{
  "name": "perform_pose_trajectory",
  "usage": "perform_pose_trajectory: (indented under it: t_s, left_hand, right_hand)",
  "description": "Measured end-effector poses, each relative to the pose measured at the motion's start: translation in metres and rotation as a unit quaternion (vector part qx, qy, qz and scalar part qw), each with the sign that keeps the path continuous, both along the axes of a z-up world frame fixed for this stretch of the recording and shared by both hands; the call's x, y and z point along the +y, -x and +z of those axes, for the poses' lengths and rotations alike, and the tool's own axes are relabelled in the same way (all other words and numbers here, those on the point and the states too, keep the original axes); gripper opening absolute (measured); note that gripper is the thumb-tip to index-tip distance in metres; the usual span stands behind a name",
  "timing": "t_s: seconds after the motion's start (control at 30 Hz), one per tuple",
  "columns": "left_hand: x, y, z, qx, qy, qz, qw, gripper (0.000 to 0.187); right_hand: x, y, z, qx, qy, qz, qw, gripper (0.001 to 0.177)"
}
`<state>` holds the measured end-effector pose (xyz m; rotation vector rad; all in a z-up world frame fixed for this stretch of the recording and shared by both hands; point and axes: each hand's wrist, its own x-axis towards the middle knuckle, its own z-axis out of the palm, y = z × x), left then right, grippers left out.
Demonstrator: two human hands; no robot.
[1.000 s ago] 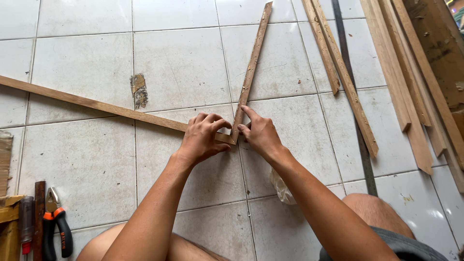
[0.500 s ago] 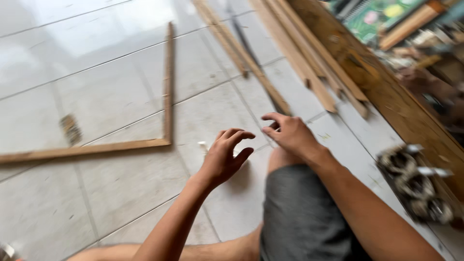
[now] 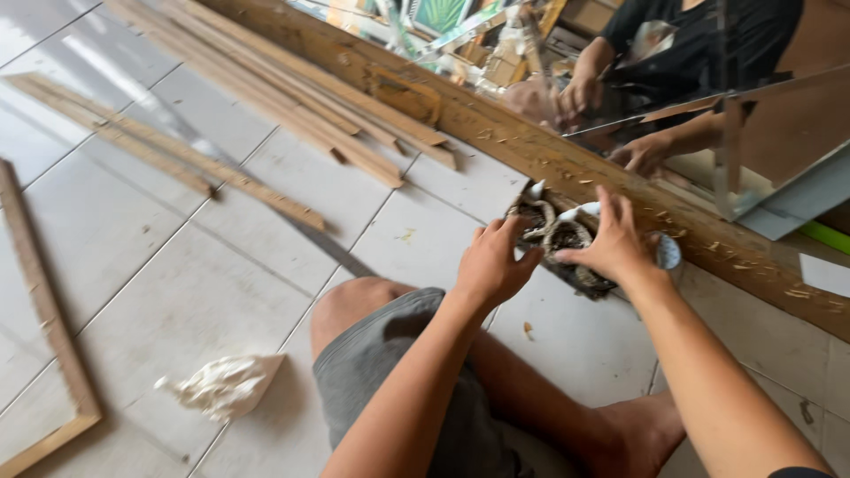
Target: The person joins wooden frame pieces by applying adhesive, aligning the corners, and securing them with a hammer and nails on the floor.
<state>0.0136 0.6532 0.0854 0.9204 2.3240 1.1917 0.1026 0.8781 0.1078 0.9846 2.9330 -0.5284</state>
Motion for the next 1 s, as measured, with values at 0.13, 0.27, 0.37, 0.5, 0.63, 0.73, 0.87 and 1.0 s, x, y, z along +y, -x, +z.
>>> perform_pose_trajectory:
  t_s: [0.13, 0.27, 0.37, 0.5, 0.63, 0.73, 0.87, 1.0]
  left_hand:
    - [0.006, -0.001, -0.061, -0.014, 0.032, 0.015, 0.999, 0.046]
    - [-0.007, 0.008, -0.072, -0.073, 0.005, 0.05, 0.996, 0.043]
    - [-0.008, 0.013, -0.073, -0.067, -0.047, 0.094, 0.992, 0.04]
    - [-0.011, 0.01, -0.071, -0.024, -0.114, 0.131, 0.984, 0.036]
    - [-0.021, 0.007, -0.052, -0.011, -0.206, 0.196, 0.959, 0.032]
    - [-0.03, 0.013, -0.041, -0.01, -0.273, 0.27, 0.923, 0.029]
    - [-0.058, 0.022, -0.018, -0.063, -0.338, 0.406, 0.847, 0.03]
    - [-0.141, 0.071, -0.035, -0.042, -0.373, 0.495, 0.784, 0.029]
  right_hand:
    - [0.028, -0.003, -0.053, 0.08, 0.018, 0.041, 0.996, 0.152]
    - [0.013, -0.004, -0.052, -0.04, -0.118, 0.067, 0.99, 0.154]
    - [0.022, 0.002, -0.068, -0.004, -0.087, 0.037, 0.996, 0.14]
    - [0.005, 0.001, -0.063, 0.032, -0.116, 0.045, 0.992, 0.13]
    - [-0.042, 0.017, -0.034, 0.058, -0.109, 0.064, 0.99, 0.129]
    - [-0.079, 0.054, -0.016, 0.09, -0.108, 0.12, 0.983, 0.128]
    - [-0.154, 0.133, -0.005, 0.124, -0.097, 0.21, 0.965, 0.101]
    - [-0.268, 0.203, 0.001, 0.125, -0.101, 0.288, 0.944, 0.094]
